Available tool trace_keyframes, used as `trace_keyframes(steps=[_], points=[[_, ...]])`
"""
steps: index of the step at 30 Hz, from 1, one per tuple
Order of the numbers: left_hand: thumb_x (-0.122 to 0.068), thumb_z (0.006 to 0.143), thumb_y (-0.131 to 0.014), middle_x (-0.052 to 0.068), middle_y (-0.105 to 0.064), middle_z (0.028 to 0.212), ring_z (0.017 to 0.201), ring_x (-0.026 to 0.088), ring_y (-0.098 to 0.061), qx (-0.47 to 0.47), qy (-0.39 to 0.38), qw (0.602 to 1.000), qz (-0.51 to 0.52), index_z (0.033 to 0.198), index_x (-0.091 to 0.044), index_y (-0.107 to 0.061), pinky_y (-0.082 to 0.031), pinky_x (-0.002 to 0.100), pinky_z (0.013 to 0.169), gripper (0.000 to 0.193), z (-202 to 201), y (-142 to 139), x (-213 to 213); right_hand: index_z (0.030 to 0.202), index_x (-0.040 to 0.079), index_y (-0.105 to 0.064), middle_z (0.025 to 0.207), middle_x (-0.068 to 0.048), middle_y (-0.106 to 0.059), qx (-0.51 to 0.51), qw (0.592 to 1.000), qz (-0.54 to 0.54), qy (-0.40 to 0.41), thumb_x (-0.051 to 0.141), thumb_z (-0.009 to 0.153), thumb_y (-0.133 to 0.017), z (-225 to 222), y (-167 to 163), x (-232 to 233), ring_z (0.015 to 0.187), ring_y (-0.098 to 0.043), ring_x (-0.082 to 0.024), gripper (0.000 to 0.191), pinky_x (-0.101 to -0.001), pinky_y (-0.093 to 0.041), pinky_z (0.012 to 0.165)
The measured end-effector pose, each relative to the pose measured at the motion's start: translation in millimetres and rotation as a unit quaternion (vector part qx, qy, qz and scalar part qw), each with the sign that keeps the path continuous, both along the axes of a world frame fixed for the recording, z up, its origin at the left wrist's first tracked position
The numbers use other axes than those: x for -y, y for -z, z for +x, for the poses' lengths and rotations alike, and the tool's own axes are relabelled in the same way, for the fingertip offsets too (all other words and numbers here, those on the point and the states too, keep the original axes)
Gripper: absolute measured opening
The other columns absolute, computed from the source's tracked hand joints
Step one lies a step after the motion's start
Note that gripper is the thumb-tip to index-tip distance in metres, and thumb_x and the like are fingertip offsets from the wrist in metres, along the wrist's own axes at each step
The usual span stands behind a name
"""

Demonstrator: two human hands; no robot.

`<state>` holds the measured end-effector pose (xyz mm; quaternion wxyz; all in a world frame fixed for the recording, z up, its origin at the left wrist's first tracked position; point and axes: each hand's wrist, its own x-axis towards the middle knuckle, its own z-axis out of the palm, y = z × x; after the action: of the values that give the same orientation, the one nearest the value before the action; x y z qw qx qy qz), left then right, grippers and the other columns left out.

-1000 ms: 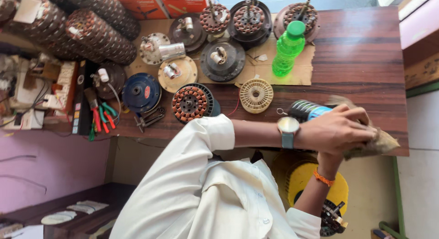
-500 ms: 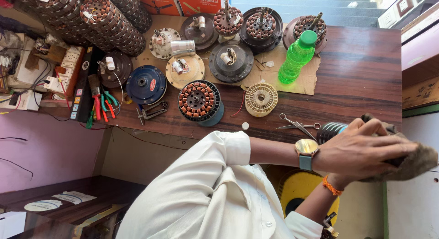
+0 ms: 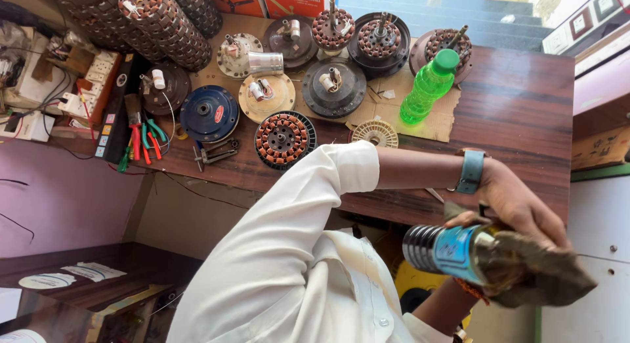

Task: The person pours liquid from a plastic bottle over the copper windings of a motor stator on a workbench, wipes the bottle with a cloth, then uses a green-handled screwdriver to work around the stator windings, rotating the stator as they go.

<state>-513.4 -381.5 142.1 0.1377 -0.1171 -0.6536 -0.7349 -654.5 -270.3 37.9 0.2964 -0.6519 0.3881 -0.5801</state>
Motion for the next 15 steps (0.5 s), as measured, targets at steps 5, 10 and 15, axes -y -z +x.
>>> trace_keyframes(steps=[5,10,15], points=[[-0.037,0.118,-0.054,0.016,-0.053,0.145,0.138,0.022,-0.051,-0.029,-0.188,0.962,-0.197,0.161,0.0,-0.033,-0.045,0.04,0.118,0.06,3,-3,-28,0.159,0.002,-0.03,0.161,-0.015,-0.038,-0.007,1.0,-0.002,-0.011,0.042,0.096,-0.071,2,-13,16,0.149,-0.039,-0.024,0.085,-0.04,-0.033,0.131],[-0.046,0.116,-0.054,0.011,-0.056,0.126,0.115,0.021,-0.06,0.003,-0.336,0.897,-0.287,0.162,-0.003,-0.034,-0.05,0.038,0.102,0.065,17,7,-34,0.162,0.004,-0.027,0.164,-0.014,-0.036,0.007,0.999,0.008,-0.037,0.045,0.093,-0.075,0,-7,10,0.152,-0.038,-0.022,0.094,-0.0388,-0.031,0.134],[-0.051,0.109,-0.052,0.003,-0.068,0.119,0.105,0.023,-0.053,0.098,-0.491,0.786,-0.361,0.154,-0.005,-0.044,-0.049,0.036,0.097,0.064,34,12,-39,0.166,0.005,-0.023,0.167,-0.013,-0.034,0.035,0.995,0.024,-0.091,0.048,0.089,-0.08,3,5,-3,0.154,-0.036,-0.021,0.104,-0.0375,-0.029,0.136]])
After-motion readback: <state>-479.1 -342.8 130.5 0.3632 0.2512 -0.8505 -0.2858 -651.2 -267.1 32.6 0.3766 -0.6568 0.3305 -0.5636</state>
